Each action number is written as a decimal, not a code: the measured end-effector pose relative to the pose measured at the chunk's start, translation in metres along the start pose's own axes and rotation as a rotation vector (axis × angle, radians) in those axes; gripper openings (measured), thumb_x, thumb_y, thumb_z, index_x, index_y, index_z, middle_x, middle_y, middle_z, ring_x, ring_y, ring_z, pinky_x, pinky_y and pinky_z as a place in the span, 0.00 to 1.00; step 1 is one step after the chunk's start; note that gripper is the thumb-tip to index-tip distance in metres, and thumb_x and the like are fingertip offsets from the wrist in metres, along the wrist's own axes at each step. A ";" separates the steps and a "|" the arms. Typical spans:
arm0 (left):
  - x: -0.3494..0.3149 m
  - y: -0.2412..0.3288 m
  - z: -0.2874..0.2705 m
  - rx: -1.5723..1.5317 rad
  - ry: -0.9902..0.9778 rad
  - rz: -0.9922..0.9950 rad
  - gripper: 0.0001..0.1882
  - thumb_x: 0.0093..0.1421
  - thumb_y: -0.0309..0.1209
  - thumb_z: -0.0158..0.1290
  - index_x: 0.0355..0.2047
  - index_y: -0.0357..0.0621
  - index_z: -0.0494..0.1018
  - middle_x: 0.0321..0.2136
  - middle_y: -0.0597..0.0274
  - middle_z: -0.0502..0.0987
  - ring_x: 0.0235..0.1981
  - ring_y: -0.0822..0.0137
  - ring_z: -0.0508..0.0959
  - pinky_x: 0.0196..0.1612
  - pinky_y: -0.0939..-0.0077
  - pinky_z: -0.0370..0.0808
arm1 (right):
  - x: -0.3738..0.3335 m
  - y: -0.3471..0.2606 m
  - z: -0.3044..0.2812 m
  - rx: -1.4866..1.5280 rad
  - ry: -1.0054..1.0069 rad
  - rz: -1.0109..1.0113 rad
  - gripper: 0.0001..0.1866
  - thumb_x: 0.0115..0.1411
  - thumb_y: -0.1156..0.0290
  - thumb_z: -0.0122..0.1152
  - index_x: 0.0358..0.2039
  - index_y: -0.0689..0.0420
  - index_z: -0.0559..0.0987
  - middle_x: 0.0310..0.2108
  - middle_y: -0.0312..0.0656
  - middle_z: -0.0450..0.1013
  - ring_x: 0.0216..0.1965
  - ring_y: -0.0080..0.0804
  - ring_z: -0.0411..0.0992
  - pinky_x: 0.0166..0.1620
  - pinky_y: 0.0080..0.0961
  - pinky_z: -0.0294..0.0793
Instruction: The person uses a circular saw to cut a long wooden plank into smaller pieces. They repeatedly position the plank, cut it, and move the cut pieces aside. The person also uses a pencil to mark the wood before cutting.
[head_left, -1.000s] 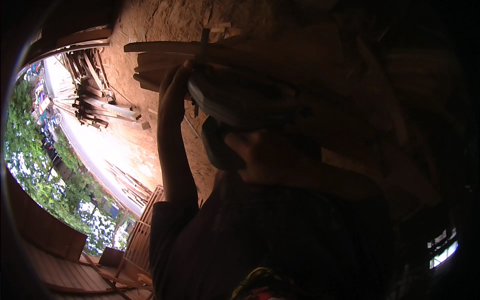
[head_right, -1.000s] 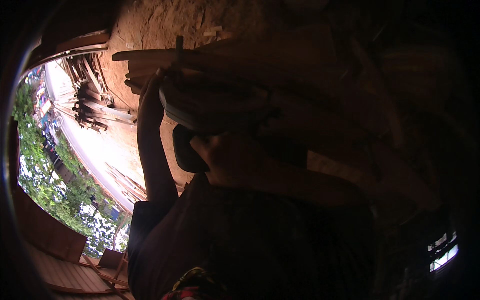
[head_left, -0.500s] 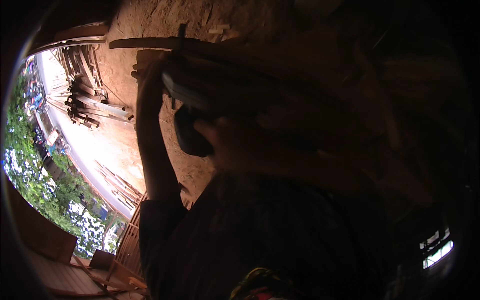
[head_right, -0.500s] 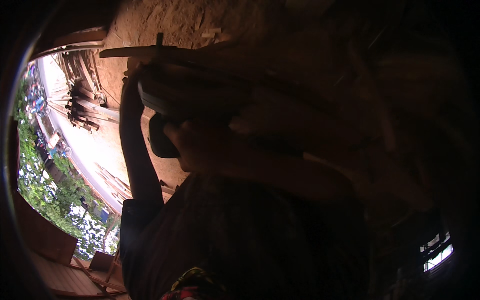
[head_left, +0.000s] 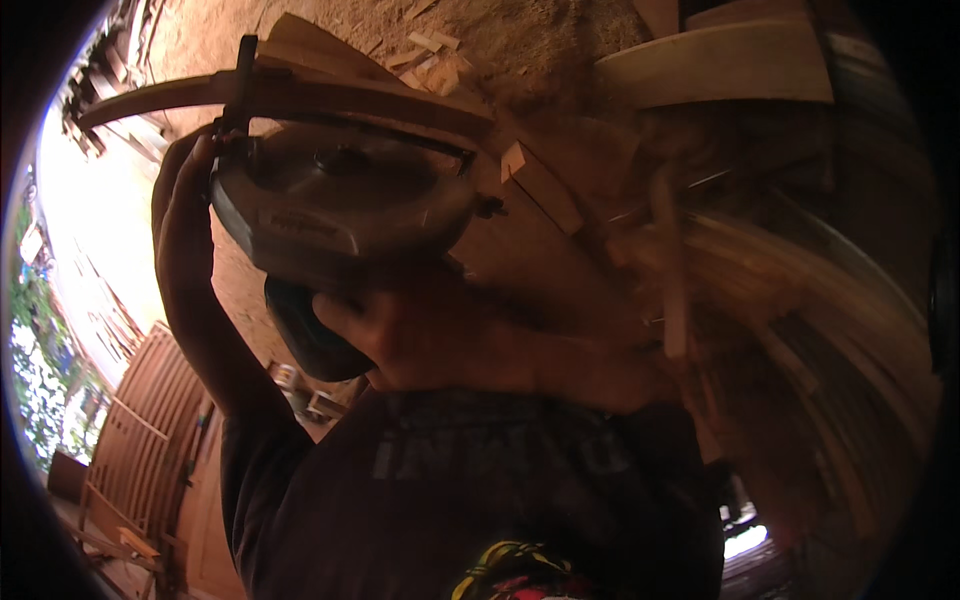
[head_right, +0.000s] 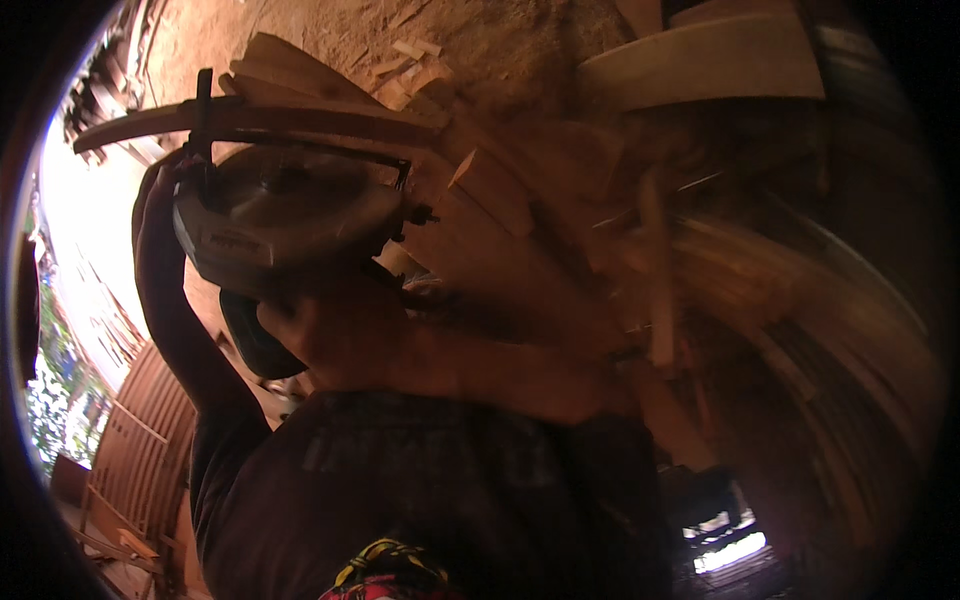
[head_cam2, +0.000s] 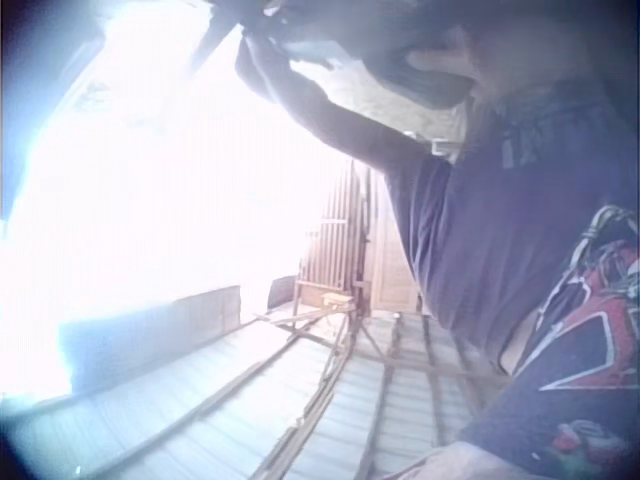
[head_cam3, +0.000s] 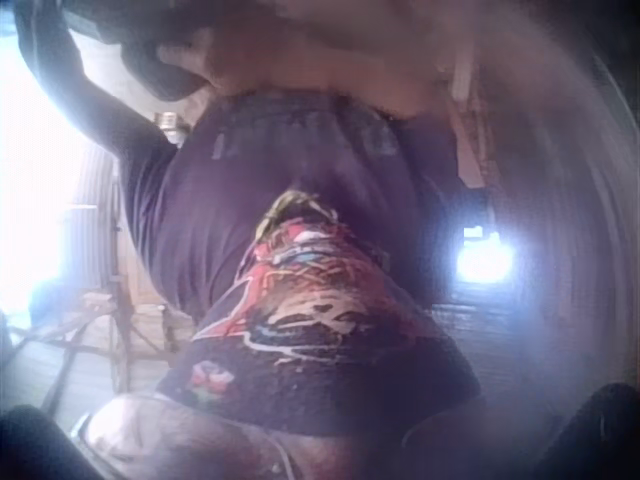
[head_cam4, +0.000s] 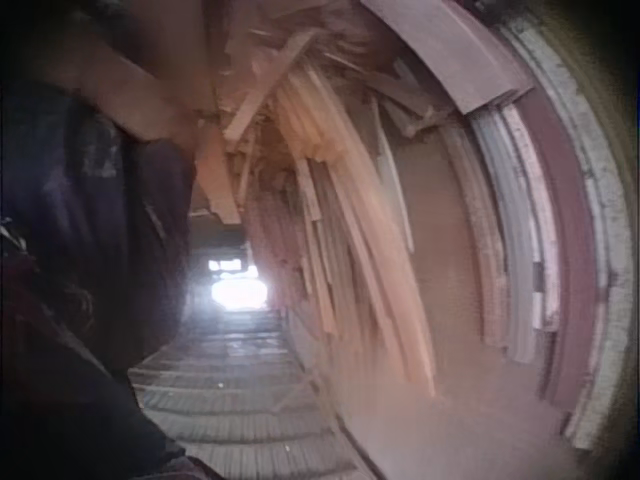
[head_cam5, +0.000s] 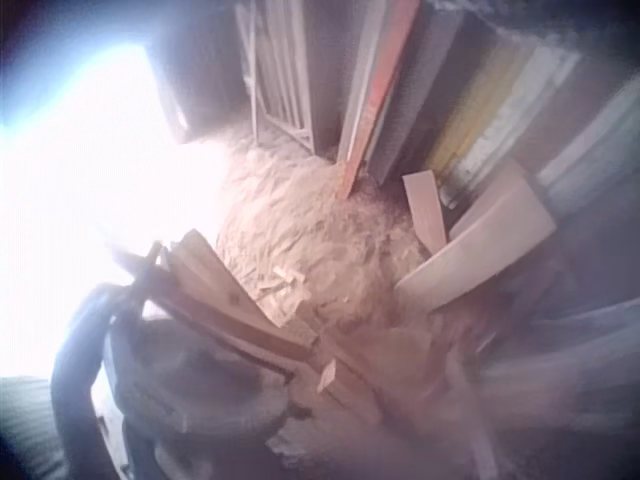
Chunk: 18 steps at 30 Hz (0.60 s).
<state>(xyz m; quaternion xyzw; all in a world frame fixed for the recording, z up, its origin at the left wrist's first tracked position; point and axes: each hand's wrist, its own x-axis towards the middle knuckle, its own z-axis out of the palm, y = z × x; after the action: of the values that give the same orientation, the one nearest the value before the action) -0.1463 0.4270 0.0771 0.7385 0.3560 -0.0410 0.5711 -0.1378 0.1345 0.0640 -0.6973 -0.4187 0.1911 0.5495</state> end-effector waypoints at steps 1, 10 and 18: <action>-0.004 -0.014 -0.001 -0.008 -0.008 -0.018 0.22 0.75 0.42 0.54 0.58 0.37 0.78 0.50 0.61 0.83 0.55 0.70 0.78 0.61 0.72 0.69 | -0.003 -0.002 0.000 -0.010 -0.059 0.033 0.26 0.40 0.68 0.77 0.42 0.60 0.81 0.36 0.50 0.77 0.39 0.51 0.81 0.42 0.50 0.82; -0.079 -0.081 0.000 0.010 0.094 -0.276 0.33 0.71 0.53 0.53 0.64 0.38 0.75 0.54 0.54 0.82 0.57 0.62 0.76 0.64 0.67 0.66 | -0.036 -0.019 -0.003 0.066 -0.494 0.215 0.41 0.34 0.69 0.84 0.54 0.61 0.80 0.48 0.52 0.79 0.51 0.52 0.81 0.52 0.45 0.85; -0.084 -0.072 0.015 0.009 0.125 -0.270 0.36 0.70 0.54 0.55 0.65 0.36 0.73 0.55 0.49 0.81 0.59 0.57 0.75 0.66 0.60 0.65 | -0.036 -0.024 -0.005 0.024 -0.504 0.217 0.37 0.37 0.73 0.80 0.53 0.63 0.80 0.45 0.54 0.80 0.48 0.52 0.83 0.50 0.45 0.86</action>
<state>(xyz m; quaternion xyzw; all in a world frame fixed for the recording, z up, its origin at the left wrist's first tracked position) -0.2448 0.3809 0.0526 0.6875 0.4869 -0.0729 0.5337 -0.1636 0.1039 0.0808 -0.6620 -0.4626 0.4212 0.4126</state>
